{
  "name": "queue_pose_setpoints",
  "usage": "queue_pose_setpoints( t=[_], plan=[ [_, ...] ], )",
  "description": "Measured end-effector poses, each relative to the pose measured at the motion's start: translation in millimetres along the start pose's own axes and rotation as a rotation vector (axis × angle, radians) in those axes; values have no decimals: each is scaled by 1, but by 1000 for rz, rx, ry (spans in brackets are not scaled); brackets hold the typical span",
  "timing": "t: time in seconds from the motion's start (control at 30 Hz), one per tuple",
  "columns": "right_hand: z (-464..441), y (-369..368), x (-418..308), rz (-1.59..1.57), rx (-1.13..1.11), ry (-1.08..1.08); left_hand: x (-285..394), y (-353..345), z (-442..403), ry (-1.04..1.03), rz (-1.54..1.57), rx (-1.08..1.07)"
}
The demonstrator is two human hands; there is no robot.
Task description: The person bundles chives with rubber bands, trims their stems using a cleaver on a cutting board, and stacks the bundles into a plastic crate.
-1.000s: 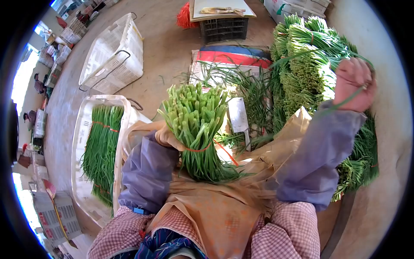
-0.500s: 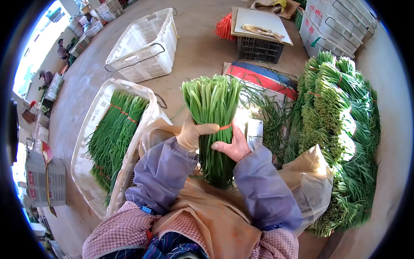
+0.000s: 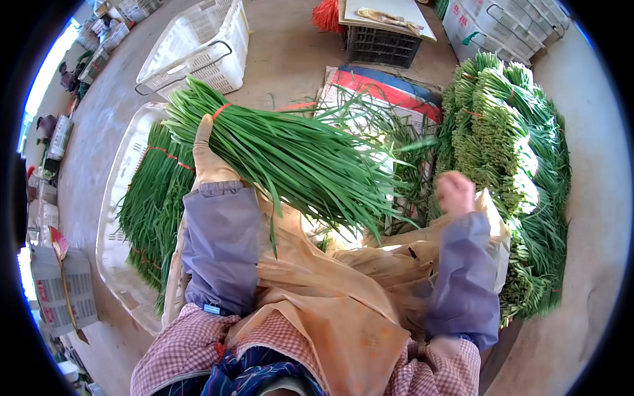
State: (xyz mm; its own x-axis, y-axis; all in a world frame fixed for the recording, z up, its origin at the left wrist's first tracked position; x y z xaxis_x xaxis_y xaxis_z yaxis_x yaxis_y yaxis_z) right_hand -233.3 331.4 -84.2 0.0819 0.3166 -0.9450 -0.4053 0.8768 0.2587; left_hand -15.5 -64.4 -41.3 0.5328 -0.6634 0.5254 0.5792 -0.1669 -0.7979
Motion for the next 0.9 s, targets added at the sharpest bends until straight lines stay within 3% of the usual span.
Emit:
queue_pose_setpoints(
  t=[0.03,0.1,0.17,0.23,0.3,0.37,0.4,0.43,0.47,0.57,0.63,0.67,0.7,0.83,0.9],
  plan=[
    [-2,6,-10,-269,84,69,0,1,1,-17,-6,21],
    [9,3,-44,-379,127,129,-3,2,1,33,-6,20],
    [22,-21,-76,-436,34,186,-7,2,-3,65,3,23],
    [36,-49,-109,-396,-190,329,-12,5,-3,119,16,-108],
    [45,-96,-136,-430,-244,588,-18,-14,19,268,100,-165],
    [45,-139,-149,-237,-374,672,-19,-20,31,140,-94,-323],
    [44,-163,-151,-121,-418,747,-23,-15,29,114,-191,-267],
    [46,-184,-151,-7,-464,832,-36,-7,26,-132,-327,-329],
    [50,-205,-142,14,-520,767,-36,-11,34,22,-209,-299],
    [71,-237,-98,59,-542,623,-3,-24,68,-209,-136,-300],
    [62,-233,-80,78,-623,677,-1,-19,70,-284,-81,-297],
    [60,-235,-73,-125,-695,482,-7,-14,66,-320,-150,-243],
    [58,-237,-76,-103,-729,434,-4,-10,71,-345,-182,-186],
    [47,-260,-97,-167,-747,395,39,5,77,-443,-505,-155],
    [43,-277,-135,-19,-733,551,71,28,91,-514,-726,-139]
  ],
)
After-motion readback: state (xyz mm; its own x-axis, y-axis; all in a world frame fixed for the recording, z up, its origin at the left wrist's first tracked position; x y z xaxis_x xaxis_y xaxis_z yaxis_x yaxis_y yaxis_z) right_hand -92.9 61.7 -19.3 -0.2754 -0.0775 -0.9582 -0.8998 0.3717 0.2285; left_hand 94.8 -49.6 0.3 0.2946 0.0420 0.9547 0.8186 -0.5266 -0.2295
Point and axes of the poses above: each hand's wrist, its own z-axis away from the middle knuckle, its own y-axis out of the back of the hand, x = y × z, the point moved 1 cm from there along -z, towards the middle knuckle, and after that the axes turned 9 degrees about -z, right-handed, at the moved point
